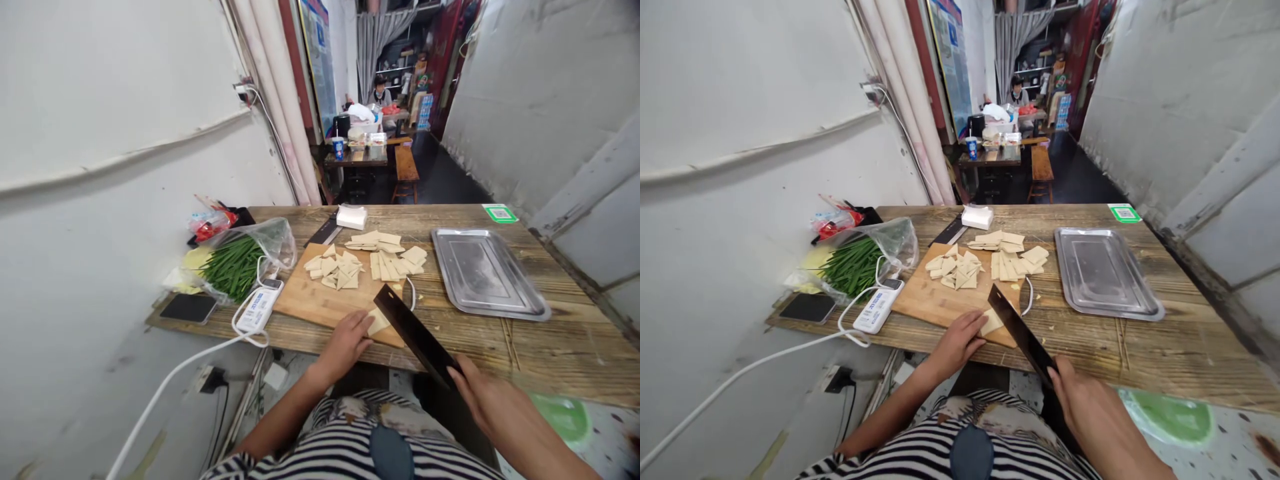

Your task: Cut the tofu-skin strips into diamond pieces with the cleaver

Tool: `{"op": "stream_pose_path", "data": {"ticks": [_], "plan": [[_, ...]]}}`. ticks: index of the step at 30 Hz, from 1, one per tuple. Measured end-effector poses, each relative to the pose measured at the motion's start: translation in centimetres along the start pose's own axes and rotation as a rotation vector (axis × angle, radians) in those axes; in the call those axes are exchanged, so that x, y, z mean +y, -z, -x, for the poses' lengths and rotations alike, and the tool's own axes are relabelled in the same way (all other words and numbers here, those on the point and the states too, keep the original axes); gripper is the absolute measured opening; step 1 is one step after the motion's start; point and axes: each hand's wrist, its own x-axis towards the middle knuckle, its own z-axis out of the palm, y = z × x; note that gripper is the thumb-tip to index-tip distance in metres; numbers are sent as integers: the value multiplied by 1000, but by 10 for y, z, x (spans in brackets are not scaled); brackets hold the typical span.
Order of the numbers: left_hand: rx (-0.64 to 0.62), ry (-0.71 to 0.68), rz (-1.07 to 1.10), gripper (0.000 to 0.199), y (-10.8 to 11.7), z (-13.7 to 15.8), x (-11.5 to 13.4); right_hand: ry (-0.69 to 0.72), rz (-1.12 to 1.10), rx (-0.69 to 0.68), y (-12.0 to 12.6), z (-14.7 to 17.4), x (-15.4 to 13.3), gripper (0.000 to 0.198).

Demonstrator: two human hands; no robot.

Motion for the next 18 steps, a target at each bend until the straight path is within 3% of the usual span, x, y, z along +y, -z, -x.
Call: {"op": "stream_pose_path", "data": {"ticks": [9,18], "plan": [[167,39,-32,31,-17,7,21,33,58,-42,-6,-1,1,28],[192,47,-44,29,-17,6,24,8,147,-130,-9,3,13,34]]}}
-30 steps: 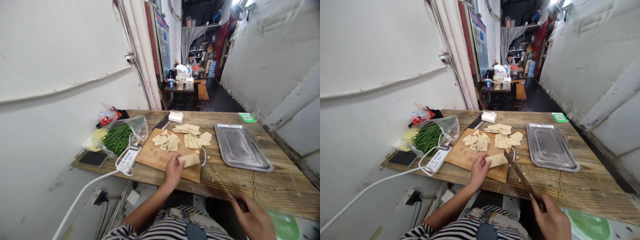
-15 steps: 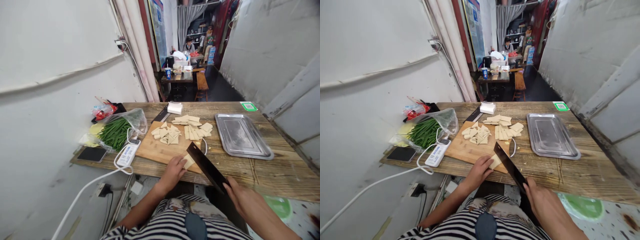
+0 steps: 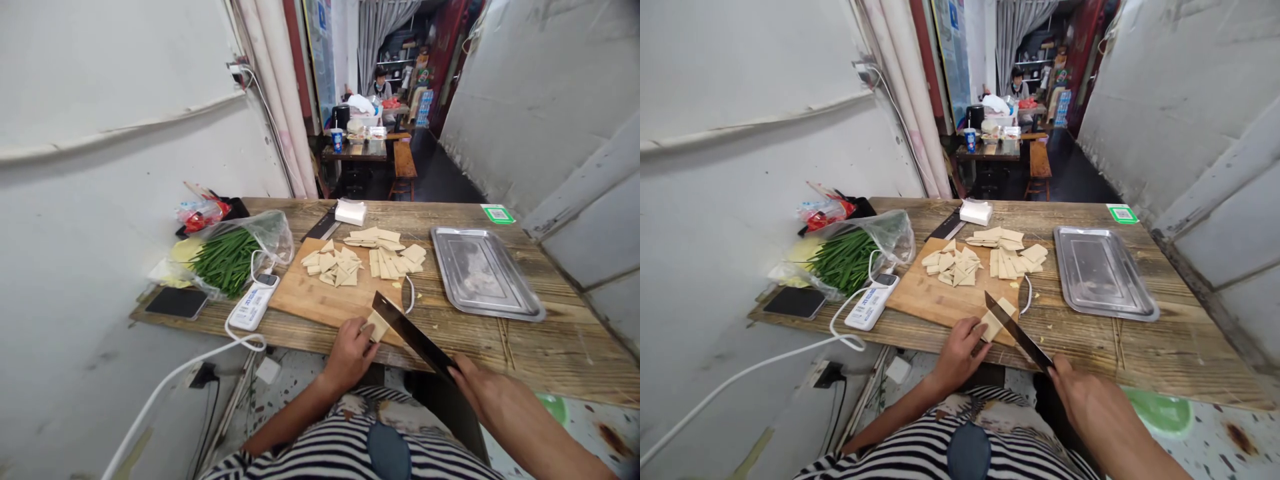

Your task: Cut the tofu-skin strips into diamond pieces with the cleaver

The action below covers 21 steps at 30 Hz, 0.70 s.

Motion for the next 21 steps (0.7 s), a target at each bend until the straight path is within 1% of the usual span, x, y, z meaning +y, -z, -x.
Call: {"op": "stream_pose_path", "data": {"ticks": [8,14,18,21], "plan": [[8,1,-19,29,-3,2,0,3,-23,-54,5,-6,6,30],[22,-1,-18,29,-5,3,-3,-31,-14,-230,2,-17,16,23],[47,-5,-25,28,-6,1,-1,-46,33,-239,-3,-22,19,20],[67,6,-28,27,-6,0,1,-55,48,-249,-7,-20,15,19]]}}
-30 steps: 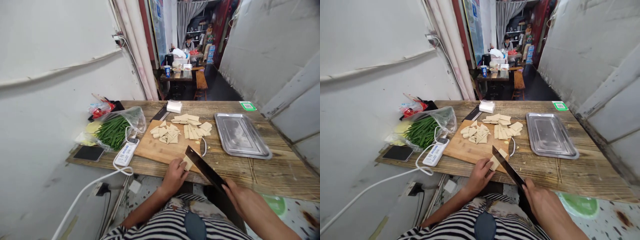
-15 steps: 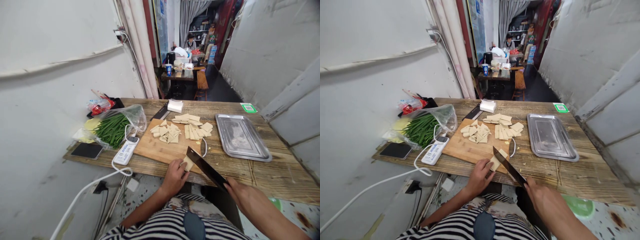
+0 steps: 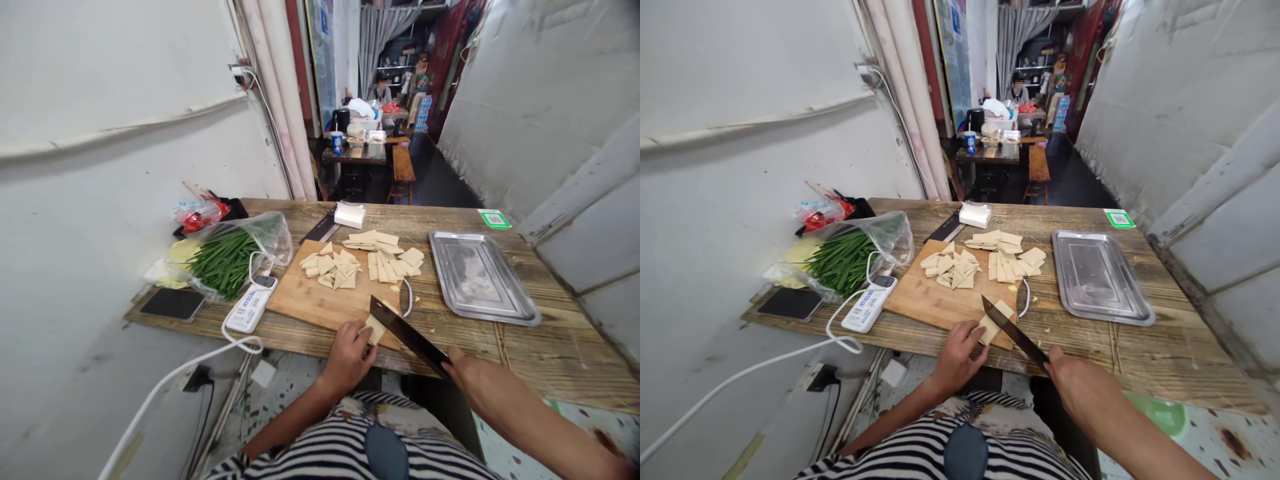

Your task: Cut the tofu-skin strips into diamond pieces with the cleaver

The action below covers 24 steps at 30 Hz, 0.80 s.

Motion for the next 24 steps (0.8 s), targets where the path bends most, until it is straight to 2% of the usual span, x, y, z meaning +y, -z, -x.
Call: {"op": "stream_pose_path", "data": {"ticks": [5,8,10,12,14,16,18,20,22,24], "plan": [[105,76,77,28,7,-4,-8,16,10,101,-7,13,-11,22],[133,243,209,20,13,-12,-15,43,-43,222,-7,24,-14,28],[127,396,314,20,14,-19,-16,3,-63,342,-5,31,-12,34],[160,457,343,22,9,-27,-15,-75,-78,410,-4,39,-8,39],[213,333,249,22,0,-35,-14,-156,-132,399,-6,46,-3,40],[197,72,89,21,-9,-43,-13,-220,-199,356,-10,51,1,44],[70,-179,-48,19,-13,-52,-14,-270,-265,329,-14,54,3,49],[-116,-314,-102,17,-11,-64,-18,-308,-328,298,-19,56,3,53],[-301,-336,-65,25,-3,-78,-24,-328,-385,258,-24,58,3,54],[-456,-321,28,56,5,-94,-30,-344,-412,235,-28,59,4,55]]}}
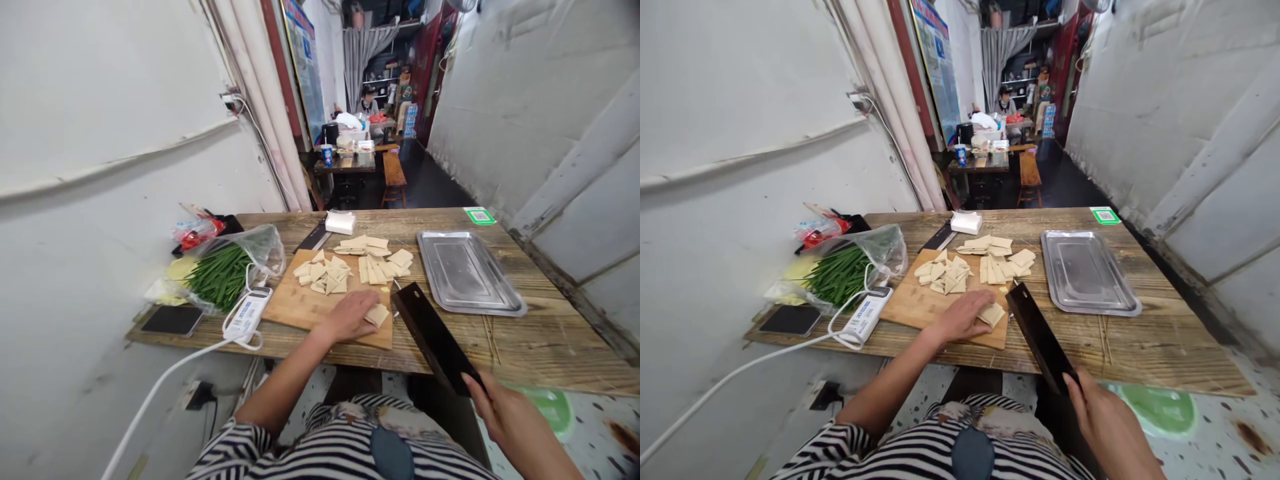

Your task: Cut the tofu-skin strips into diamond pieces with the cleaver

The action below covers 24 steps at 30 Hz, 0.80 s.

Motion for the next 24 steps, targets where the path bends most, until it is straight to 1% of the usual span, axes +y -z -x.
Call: {"op": "stream_pose_path", "data": {"ticks": [1,2,3,6,8,10,12,14,16,18,20,22,24], "plan": [[-62,-4,55,69,6,-4,-5,-8,-5,1,-1,0,2,55],[-120,-7,99,77,11,-8,-9,-17,-8,6,-3,1,3,55],[-175,-11,127,79,15,-12,-12,-26,-11,9,-4,1,5,55],[-292,-30,119,74,20,-21,-14,-52,-28,9,-6,0,7,53],[-309,-26,42,68,20,-23,-9,-67,-38,3,-6,0,7,54],[-303,19,-64,62,20,-21,-1,-80,-41,-8,-7,-1,7,55],[-280,126,-185,59,19,-16,9,-81,-36,-27,-8,-1,6,54],[-218,266,-277,59,16,-8,19,-72,-28,-48,-8,-3,4,51],[-122,390,-311,57,11,2,27,-53,-13,-63,-7,-6,2,49],[-22,455,-283,62,5,13,31,-23,6,-76,-6,-9,-2,47],[56,455,-209,76,-2,26,30,12,30,-86,-6,-13,-6,47],[116,397,-104,86,-9,40,26,40,64,-92,-6,-17,-10,47],[183,330,-13,81,-17,54,21,73,100,-96,-7,-19,-12,46]]}}
